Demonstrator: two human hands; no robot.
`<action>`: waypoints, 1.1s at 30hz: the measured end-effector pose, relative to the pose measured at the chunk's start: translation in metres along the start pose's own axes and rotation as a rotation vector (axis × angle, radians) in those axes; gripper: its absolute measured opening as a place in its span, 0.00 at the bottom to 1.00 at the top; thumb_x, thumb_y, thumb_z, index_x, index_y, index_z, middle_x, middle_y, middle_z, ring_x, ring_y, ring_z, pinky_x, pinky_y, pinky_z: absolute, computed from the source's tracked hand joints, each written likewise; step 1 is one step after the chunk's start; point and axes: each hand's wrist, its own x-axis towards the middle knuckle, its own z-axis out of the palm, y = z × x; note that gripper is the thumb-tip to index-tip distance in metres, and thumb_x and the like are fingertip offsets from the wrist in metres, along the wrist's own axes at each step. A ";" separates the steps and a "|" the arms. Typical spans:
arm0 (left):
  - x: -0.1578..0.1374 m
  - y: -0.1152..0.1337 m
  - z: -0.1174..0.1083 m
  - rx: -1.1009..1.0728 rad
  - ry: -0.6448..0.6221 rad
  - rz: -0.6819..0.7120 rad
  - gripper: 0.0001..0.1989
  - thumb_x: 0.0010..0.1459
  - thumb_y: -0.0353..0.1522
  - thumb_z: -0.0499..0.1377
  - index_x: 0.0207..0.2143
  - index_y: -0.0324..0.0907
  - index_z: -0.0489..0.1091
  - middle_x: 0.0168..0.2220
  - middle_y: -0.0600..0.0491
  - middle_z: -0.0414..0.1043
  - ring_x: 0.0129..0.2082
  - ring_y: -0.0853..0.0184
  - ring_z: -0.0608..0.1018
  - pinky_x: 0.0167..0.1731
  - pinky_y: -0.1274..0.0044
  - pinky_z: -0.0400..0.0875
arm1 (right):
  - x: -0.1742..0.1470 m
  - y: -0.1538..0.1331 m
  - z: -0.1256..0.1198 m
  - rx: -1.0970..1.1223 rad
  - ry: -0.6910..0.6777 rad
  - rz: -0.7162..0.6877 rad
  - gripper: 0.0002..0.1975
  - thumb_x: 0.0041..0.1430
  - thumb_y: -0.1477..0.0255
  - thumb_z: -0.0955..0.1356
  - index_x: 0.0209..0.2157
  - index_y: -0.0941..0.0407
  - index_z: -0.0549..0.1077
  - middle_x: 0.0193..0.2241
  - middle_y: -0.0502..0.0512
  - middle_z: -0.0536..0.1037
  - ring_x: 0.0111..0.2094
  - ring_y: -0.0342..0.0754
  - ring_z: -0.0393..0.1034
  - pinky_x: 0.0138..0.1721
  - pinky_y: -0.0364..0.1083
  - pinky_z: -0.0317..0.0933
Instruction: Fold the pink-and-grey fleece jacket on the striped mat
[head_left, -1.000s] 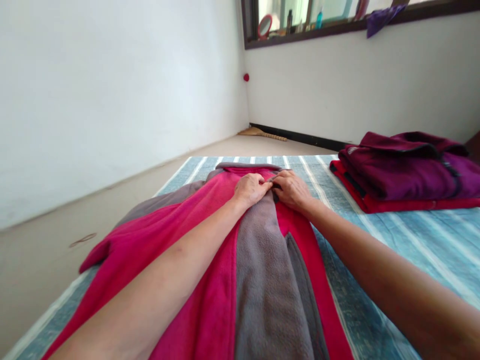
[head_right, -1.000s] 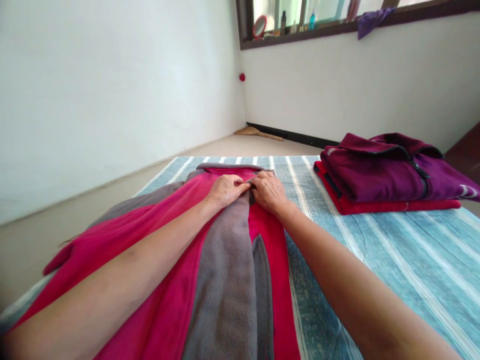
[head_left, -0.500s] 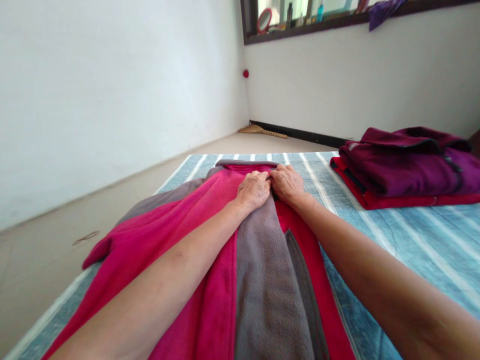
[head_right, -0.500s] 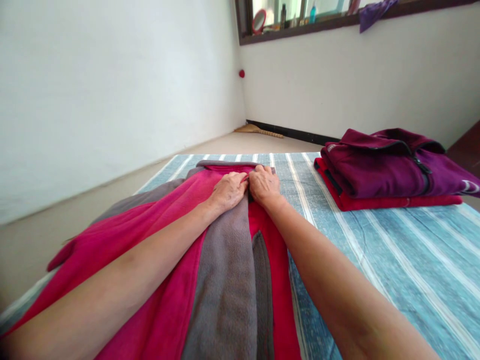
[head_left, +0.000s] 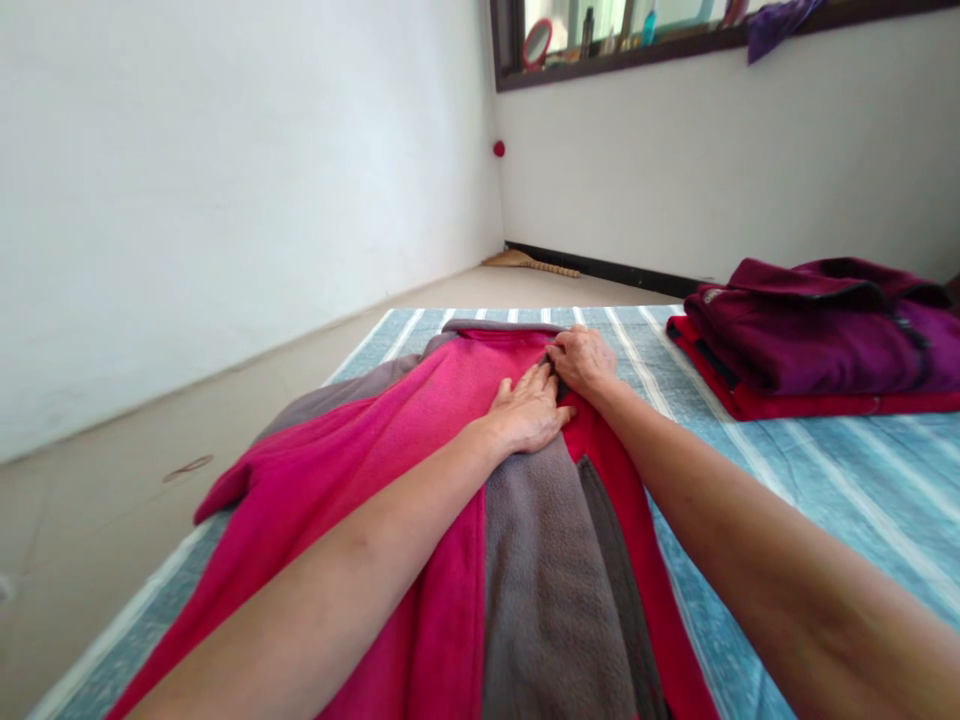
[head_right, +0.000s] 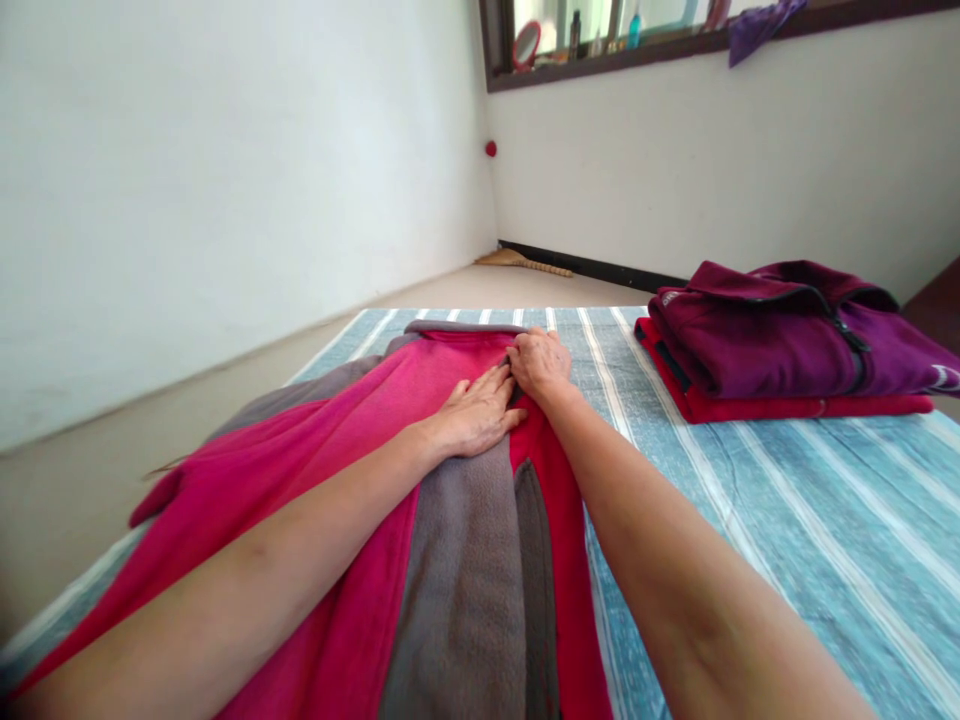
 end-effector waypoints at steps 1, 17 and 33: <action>-0.001 0.002 -0.002 0.010 -0.006 -0.001 0.31 0.62 0.44 0.45 0.64 0.45 0.46 0.67 0.44 0.40 0.67 0.57 0.44 0.60 0.53 0.45 | 0.000 -0.001 0.000 -0.005 -0.002 0.003 0.16 0.64 0.63 0.60 0.38 0.53 0.77 0.43 0.58 0.73 0.46 0.55 0.64 0.41 0.48 0.60; 0.000 0.000 0.000 0.033 -0.077 -0.006 0.35 0.61 0.46 0.48 0.65 0.45 0.41 0.68 0.46 0.36 0.67 0.54 0.42 0.60 0.52 0.43 | -0.083 -0.032 -0.064 0.017 -0.040 -0.234 0.11 0.63 0.70 0.61 0.37 0.57 0.74 0.40 0.57 0.75 0.44 0.50 0.66 0.45 0.46 0.57; 0.015 0.021 -0.011 0.065 0.027 -0.179 0.38 0.60 0.54 0.37 0.64 0.40 0.45 0.68 0.44 0.34 0.67 0.58 0.41 0.61 0.56 0.42 | -0.358 -0.104 -0.007 0.267 0.348 -0.561 0.05 0.61 0.65 0.64 0.38 0.49 0.70 0.42 0.51 0.78 0.44 0.55 0.74 0.43 0.55 0.70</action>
